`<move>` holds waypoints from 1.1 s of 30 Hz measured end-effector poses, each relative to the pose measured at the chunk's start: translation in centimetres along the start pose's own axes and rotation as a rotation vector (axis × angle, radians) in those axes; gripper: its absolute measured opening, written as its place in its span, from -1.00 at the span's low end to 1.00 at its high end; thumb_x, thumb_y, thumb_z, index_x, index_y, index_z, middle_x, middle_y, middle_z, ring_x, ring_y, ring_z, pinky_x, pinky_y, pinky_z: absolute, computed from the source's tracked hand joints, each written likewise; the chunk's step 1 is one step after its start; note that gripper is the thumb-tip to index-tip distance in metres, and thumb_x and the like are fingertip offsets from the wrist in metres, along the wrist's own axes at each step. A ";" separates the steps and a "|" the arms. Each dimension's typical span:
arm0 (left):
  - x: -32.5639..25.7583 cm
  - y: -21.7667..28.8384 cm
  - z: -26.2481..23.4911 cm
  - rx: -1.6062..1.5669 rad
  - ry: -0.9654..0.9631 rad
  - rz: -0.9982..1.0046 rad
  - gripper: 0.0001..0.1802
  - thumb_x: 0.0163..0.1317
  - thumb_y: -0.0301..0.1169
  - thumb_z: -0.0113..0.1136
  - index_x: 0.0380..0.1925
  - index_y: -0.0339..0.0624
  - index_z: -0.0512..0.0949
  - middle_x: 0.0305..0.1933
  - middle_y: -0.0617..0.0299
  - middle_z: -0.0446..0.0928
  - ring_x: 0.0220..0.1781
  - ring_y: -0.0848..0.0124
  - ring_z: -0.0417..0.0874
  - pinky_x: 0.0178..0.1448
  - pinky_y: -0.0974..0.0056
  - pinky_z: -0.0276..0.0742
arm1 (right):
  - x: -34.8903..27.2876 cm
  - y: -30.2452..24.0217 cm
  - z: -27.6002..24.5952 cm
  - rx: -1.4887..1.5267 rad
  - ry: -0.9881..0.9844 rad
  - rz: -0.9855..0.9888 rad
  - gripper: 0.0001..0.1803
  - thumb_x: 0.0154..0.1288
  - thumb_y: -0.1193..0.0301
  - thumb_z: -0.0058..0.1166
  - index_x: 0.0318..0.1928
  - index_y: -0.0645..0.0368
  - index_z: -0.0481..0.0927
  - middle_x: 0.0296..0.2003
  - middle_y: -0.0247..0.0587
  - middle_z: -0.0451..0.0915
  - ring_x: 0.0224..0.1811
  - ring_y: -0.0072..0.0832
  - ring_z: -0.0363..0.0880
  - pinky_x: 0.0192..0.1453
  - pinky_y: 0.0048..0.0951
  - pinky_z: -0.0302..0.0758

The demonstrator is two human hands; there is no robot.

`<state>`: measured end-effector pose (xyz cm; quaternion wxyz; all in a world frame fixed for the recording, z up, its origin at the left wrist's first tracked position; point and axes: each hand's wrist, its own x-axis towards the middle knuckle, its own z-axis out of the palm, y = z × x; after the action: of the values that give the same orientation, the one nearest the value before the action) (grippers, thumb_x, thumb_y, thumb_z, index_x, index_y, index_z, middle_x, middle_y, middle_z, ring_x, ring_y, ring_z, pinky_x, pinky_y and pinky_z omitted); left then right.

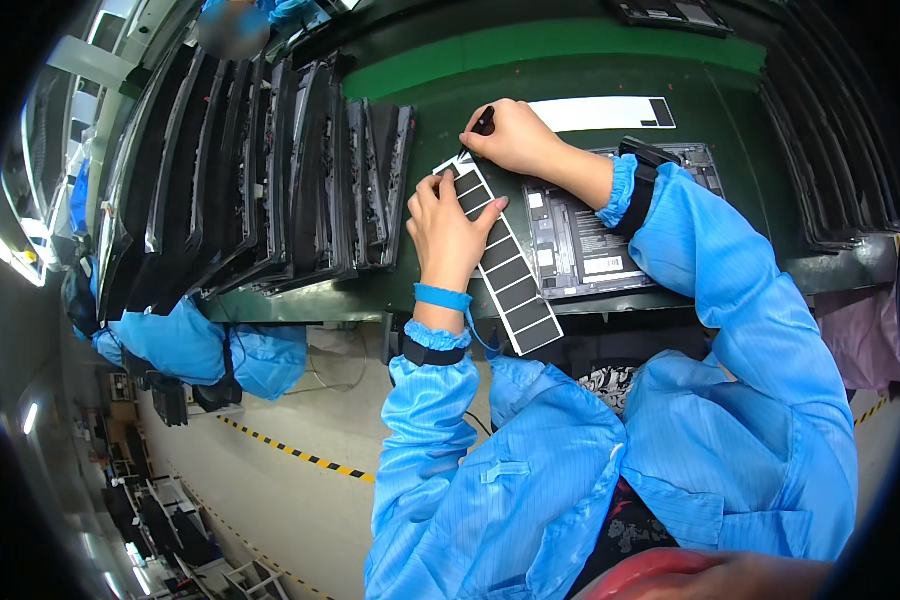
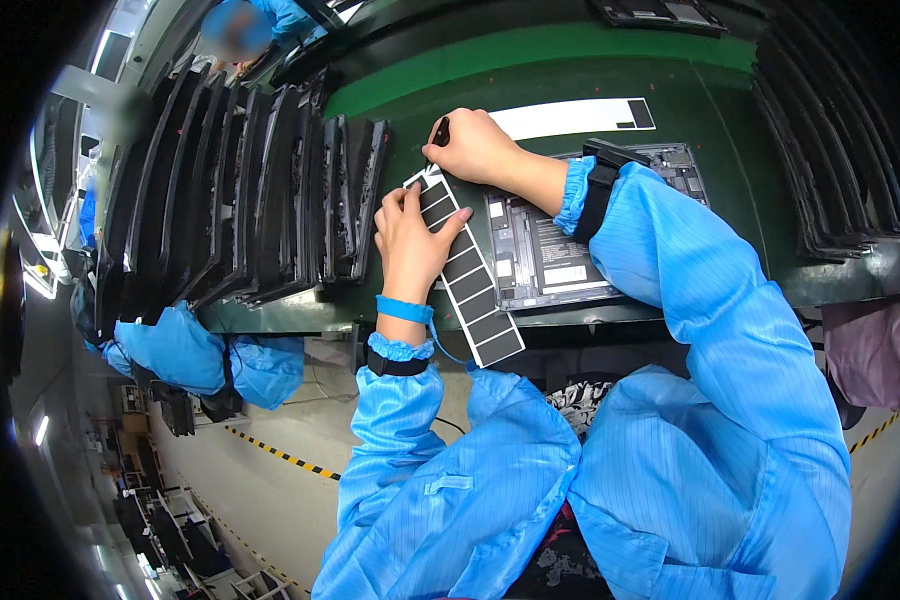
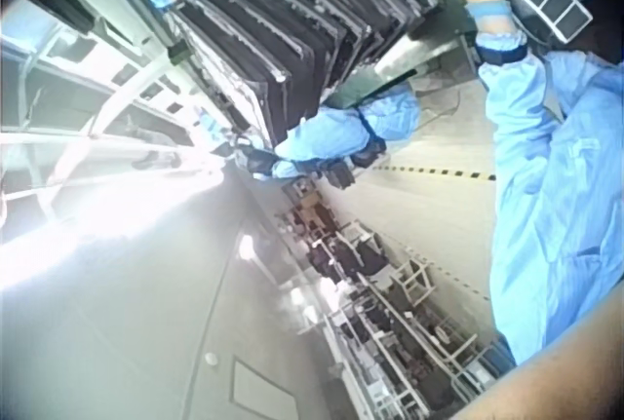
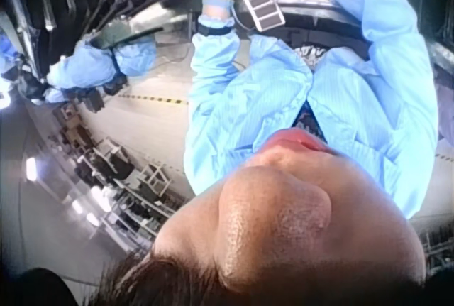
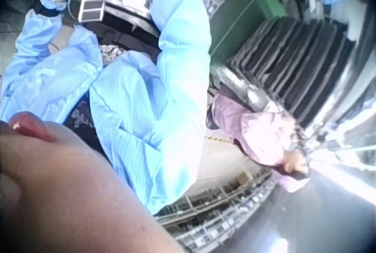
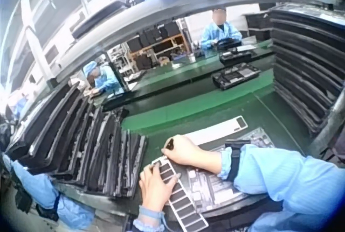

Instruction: Assembling internal components of laptops and applying small parts/stickers using a stylus tool on a production line.

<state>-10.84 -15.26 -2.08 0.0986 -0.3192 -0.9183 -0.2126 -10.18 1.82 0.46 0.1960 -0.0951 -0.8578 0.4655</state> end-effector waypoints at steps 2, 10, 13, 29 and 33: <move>-0.1 -0.4 0.3 0.022 0.000 -0.003 -0.11 -0.05 0.09 0.38 0.18 -0.32 0.40 0.21 0.01 0.34 0.27 0.07 0.30 0.23 -0.04 0.29 | -0.1 0.4 0.2 -0.039 -0.018 -0.016 -0.77 0.07 0.32 0.20 -0.36 0.24 0.70 -0.40 0.02 0.68 -0.29 -0.16 0.69 -0.12 -0.30 0.58; -0.1 -0.4 0.2 0.083 -0.039 -0.005 -0.09 -0.04 0.17 0.32 0.21 -0.24 0.40 0.33 0.14 0.31 0.32 0.10 0.24 0.24 -0.05 0.20 | 0.0 0.1 0.6 -0.024 -0.047 -0.022 -0.77 0.04 0.33 0.20 -0.34 0.23 0.71 -0.38 0.03 0.68 -0.27 -0.15 0.69 -0.08 -0.31 0.58; -0.1 -0.4 0.3 0.104 -0.043 -0.006 -0.07 -0.04 0.21 0.29 0.21 -0.23 0.40 0.34 0.14 0.31 0.32 0.11 0.24 0.23 -0.05 0.20 | 0.1 0.4 0.8 -0.040 -0.038 -0.054 -0.77 0.04 0.33 0.19 -0.34 0.23 0.72 -0.38 0.04 0.68 -0.27 -0.13 0.68 -0.08 -0.31 0.58; -0.7 1.3 -1.0 -0.404 0.240 0.198 -0.50 0.26 -0.30 0.12 0.16 -0.31 0.40 0.21 -0.13 0.42 0.26 -0.04 0.42 0.27 0.04 0.30 | -9.5 1.1 -11.5 0.628 0.129 0.219 -0.74 0.29 0.37 0.19 -0.14 0.33 0.62 -0.25 -0.09 0.65 -0.20 -0.41 0.69 -0.10 -0.51 0.64; -2.8 4.2 -3.1 -0.501 -0.104 0.186 -0.71 0.25 -0.36 0.14 -0.13 -0.37 0.57 0.02 -0.09 0.56 0.06 0.00 0.58 0.15 0.13 0.46 | -12.3 2.3 -12.2 0.618 0.152 0.320 -0.75 0.30 0.38 0.17 -0.12 0.32 0.60 -0.25 -0.09 0.65 -0.20 -0.41 0.70 -0.09 -0.53 0.64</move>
<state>-5.87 -15.23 1.14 -0.0117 -0.4270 -0.8076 -0.4066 6.10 8.16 1.46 0.2035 -0.1988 -0.6338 0.7193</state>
